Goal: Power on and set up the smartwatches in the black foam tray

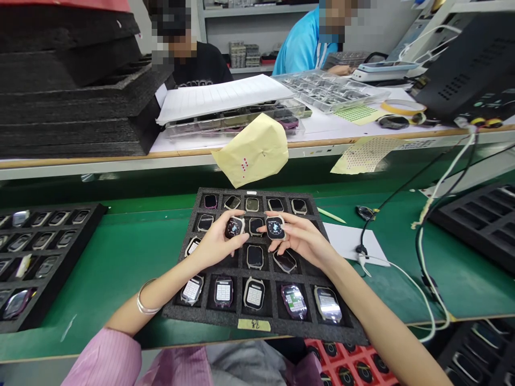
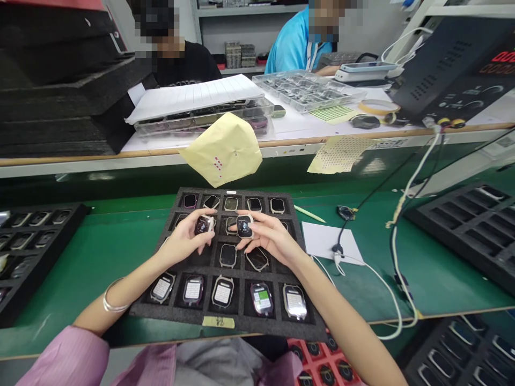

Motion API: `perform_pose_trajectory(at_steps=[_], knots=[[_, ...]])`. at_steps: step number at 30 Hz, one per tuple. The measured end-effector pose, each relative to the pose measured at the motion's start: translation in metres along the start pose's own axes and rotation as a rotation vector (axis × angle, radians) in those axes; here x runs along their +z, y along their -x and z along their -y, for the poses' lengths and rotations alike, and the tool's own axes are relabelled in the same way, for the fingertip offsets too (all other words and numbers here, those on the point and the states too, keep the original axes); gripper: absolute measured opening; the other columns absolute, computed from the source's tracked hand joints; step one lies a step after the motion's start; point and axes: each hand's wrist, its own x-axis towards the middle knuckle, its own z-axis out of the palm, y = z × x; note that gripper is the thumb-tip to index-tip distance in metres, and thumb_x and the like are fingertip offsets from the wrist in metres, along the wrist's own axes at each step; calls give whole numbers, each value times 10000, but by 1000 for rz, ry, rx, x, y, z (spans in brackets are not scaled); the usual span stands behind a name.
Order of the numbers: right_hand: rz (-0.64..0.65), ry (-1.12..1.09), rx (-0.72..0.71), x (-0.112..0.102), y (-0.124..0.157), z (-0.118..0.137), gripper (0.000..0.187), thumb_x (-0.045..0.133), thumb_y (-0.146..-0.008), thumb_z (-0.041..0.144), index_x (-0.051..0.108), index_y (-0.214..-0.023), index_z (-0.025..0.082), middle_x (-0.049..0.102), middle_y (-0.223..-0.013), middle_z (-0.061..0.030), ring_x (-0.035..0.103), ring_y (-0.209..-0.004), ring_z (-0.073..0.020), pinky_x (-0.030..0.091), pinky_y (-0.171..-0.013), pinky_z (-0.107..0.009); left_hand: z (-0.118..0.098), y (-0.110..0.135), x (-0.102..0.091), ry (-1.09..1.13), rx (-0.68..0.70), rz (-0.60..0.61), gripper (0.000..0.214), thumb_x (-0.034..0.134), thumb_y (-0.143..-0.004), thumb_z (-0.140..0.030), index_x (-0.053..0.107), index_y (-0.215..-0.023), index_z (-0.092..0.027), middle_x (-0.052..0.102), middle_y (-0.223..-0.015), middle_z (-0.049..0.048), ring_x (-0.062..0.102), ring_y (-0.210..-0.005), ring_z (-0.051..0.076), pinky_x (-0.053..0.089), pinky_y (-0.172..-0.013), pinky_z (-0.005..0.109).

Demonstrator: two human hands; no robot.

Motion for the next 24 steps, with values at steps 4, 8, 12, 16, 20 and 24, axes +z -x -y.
perform_pose_trajectory(at_steps=[4, 8, 12, 16, 20, 24], knots=[[-4, -5, 1, 1, -1, -2, 315, 626, -870, 247, 541, -1165, 176, 675, -1109, -149, 720, -660, -205, 574, -509, -258, -1, -2, 3, 278, -183, 76, 422, 646, -726, -229, 540, -1127, -153, 654, -884, 60, 674, -803, 216, 550, -642, 314], [-35, 54, -5, 2, -1, -5, 363, 641, -832, 196, 532, -1178, 187, 678, -1085, -121, 720, -645, -203, 574, -493, -256, -3, -2, 2, 363, -232, 67, 384, 612, -727, -177, 561, -1106, -139, 705, -940, 101, 689, -883, 244, 562, -711, 346], [-43, 129, -12, 3, 0, -5, 469, 640, -833, 211, 510, -1284, 190, 673, -1133, -135, 731, -682, -215, 594, -522, -274, -3, -3, 1, 376, -246, 84, 391, 582, -695, -140, 567, -1086, -128, 724, -925, 107, 697, -888, 254, 572, -700, 349], [-18, 156, -54, 4, 3, -4, 477, 644, -828, 189, 529, -1291, 196, 673, -1158, -139, 735, -696, -220, 593, -527, -275, -1, -3, 2, 353, -236, 110, 417, 563, -683, -116, 558, -1099, -142, 726, -948, 98, 698, -901, 246, 576, -714, 353], [10, 146, -94, 3, 4, -5, 471, 647, -830, 176, 532, -1287, 193, 674, -1162, -143, 735, -696, -224, 593, -521, -278, 3, -3, 1, 321, -192, 139, 422, 557, -690, -110, 551, -1109, -161, 717, -953, 79, 689, -922, 234, 579, -723, 348], [18, 168, -104, 2, 4, -7, 448, 640, -863, 199, 523, -1295, 186, 666, -1174, -151, 737, -691, -222, 591, -520, -268, 6, -3, 1, 306, -164, 153, 396, 564, -709, -113, 550, -1102, -165, 708, -935, 69, 689, -901, 221, 587, -711, 337]])
